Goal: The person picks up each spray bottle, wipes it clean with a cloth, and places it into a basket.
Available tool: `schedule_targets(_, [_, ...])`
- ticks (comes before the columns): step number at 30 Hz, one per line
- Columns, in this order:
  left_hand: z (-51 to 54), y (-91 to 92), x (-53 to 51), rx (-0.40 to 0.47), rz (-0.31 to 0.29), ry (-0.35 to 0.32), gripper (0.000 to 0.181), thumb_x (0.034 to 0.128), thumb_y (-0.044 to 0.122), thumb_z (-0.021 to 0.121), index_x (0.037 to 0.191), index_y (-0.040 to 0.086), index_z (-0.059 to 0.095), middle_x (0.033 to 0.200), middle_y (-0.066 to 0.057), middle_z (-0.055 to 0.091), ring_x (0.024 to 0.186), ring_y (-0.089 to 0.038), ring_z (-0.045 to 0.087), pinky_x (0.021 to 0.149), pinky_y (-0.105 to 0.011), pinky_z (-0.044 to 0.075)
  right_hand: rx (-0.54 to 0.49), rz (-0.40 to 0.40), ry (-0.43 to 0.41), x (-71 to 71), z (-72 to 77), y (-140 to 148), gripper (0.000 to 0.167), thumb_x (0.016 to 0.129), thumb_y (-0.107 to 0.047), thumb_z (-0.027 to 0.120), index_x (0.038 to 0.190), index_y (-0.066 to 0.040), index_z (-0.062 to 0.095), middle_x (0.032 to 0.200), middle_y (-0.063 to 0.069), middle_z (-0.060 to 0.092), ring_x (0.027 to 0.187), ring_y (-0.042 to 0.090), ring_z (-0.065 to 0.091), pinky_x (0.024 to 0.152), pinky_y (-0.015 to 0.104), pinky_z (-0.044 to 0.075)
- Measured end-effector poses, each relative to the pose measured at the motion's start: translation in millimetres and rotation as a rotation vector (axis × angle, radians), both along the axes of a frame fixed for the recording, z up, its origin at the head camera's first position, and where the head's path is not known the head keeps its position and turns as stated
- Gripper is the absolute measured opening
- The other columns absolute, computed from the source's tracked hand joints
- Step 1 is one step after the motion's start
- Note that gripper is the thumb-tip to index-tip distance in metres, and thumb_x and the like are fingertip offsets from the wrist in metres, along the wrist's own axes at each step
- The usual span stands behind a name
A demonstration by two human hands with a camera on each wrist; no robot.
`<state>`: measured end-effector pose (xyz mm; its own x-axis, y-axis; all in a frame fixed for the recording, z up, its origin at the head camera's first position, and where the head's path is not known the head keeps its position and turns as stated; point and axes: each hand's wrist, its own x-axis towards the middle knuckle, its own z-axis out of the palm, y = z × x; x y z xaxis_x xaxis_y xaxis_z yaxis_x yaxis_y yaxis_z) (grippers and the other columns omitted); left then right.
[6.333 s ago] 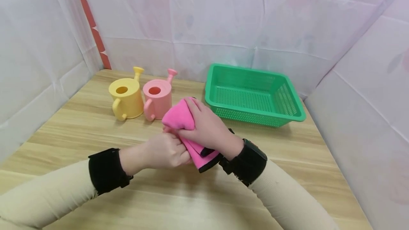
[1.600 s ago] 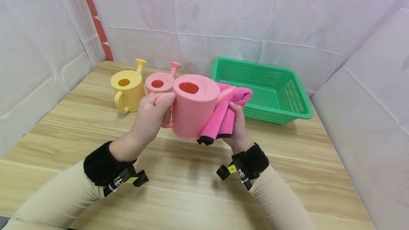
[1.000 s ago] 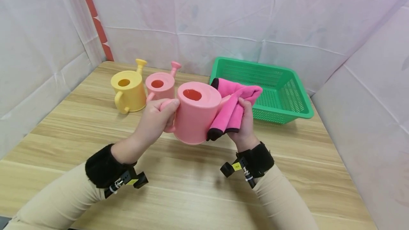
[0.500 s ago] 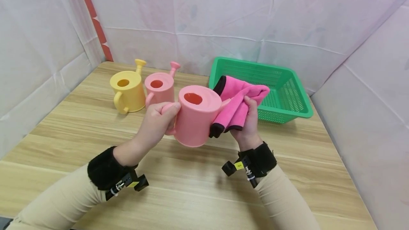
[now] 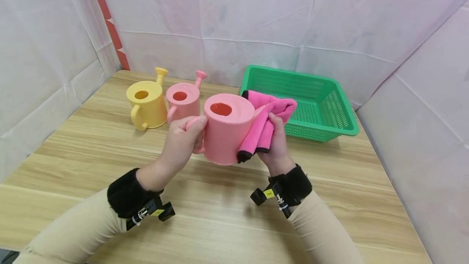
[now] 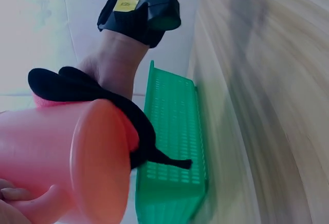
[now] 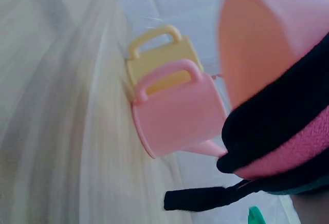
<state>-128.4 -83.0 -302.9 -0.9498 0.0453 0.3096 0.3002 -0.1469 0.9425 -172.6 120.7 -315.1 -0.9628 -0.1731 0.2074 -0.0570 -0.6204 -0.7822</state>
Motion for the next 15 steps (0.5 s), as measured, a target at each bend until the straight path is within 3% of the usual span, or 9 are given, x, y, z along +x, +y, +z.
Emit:
schedule_targets(4, [2.1,6.5,-0.2,0.053,0.028,0.028,0.046,0.0951,0.019,0.052,0.055,0.004,0.035,0.049,-0.006,0.032,0.044,-0.021,0.032,0.042,-0.025,0.030,0.121,0.034,-0.005,6.0,-2.0,-4,0.029,0.093,-0.035,0.042,0.114,-0.015,0.047,0.103,-0.003,0.055,0.088,0.009,0.054,0.077,0.022,0.044])
schedule_targets(9, [3.9,11.6,-1.0,0.128,0.064,0.050,0.045,0.0946,0.016,0.052,0.055,0.004,0.034,0.048,-0.006,0.031,0.042,-0.019,0.030,0.041,-0.024,0.028,0.262,0.017,-0.024,12.3,-0.3,-8,0.031,0.095,-0.036,0.036,0.111,-0.014,0.050,0.096,-0.002,0.057,0.084,0.010,0.056,0.074,0.024,0.045])
schedule_targets(13, [5.2,13.9,-1.5,0.157,0.088,0.056,0.046,0.0948,0.018,0.051,0.054,0.005,0.035,0.047,-0.006,0.030,0.041,-0.020,0.029,0.041,-0.025,0.027,0.342,-0.054,0.000,18.0,0.3,-13,0.034,0.096,-0.040,0.035,0.109,-0.013,0.052,0.093,0.000,0.058,0.082,0.012,0.057,0.074,0.027,0.046])
schedule_targets(15, [6.0,15.0,-1.6,0.174,0.092,0.061,0.046,0.0951,0.019,0.051,0.054,0.006,0.035,0.047,-0.005,0.030,0.040,-0.020,0.028,0.040,-0.026,0.026,0.381,-0.115,0.066,22.9,1.7,-16,0.031,0.097,-0.036,0.034,0.112,-0.014,0.050,0.094,0.002,0.057,0.082,0.014,0.057,0.074,0.028,0.047])
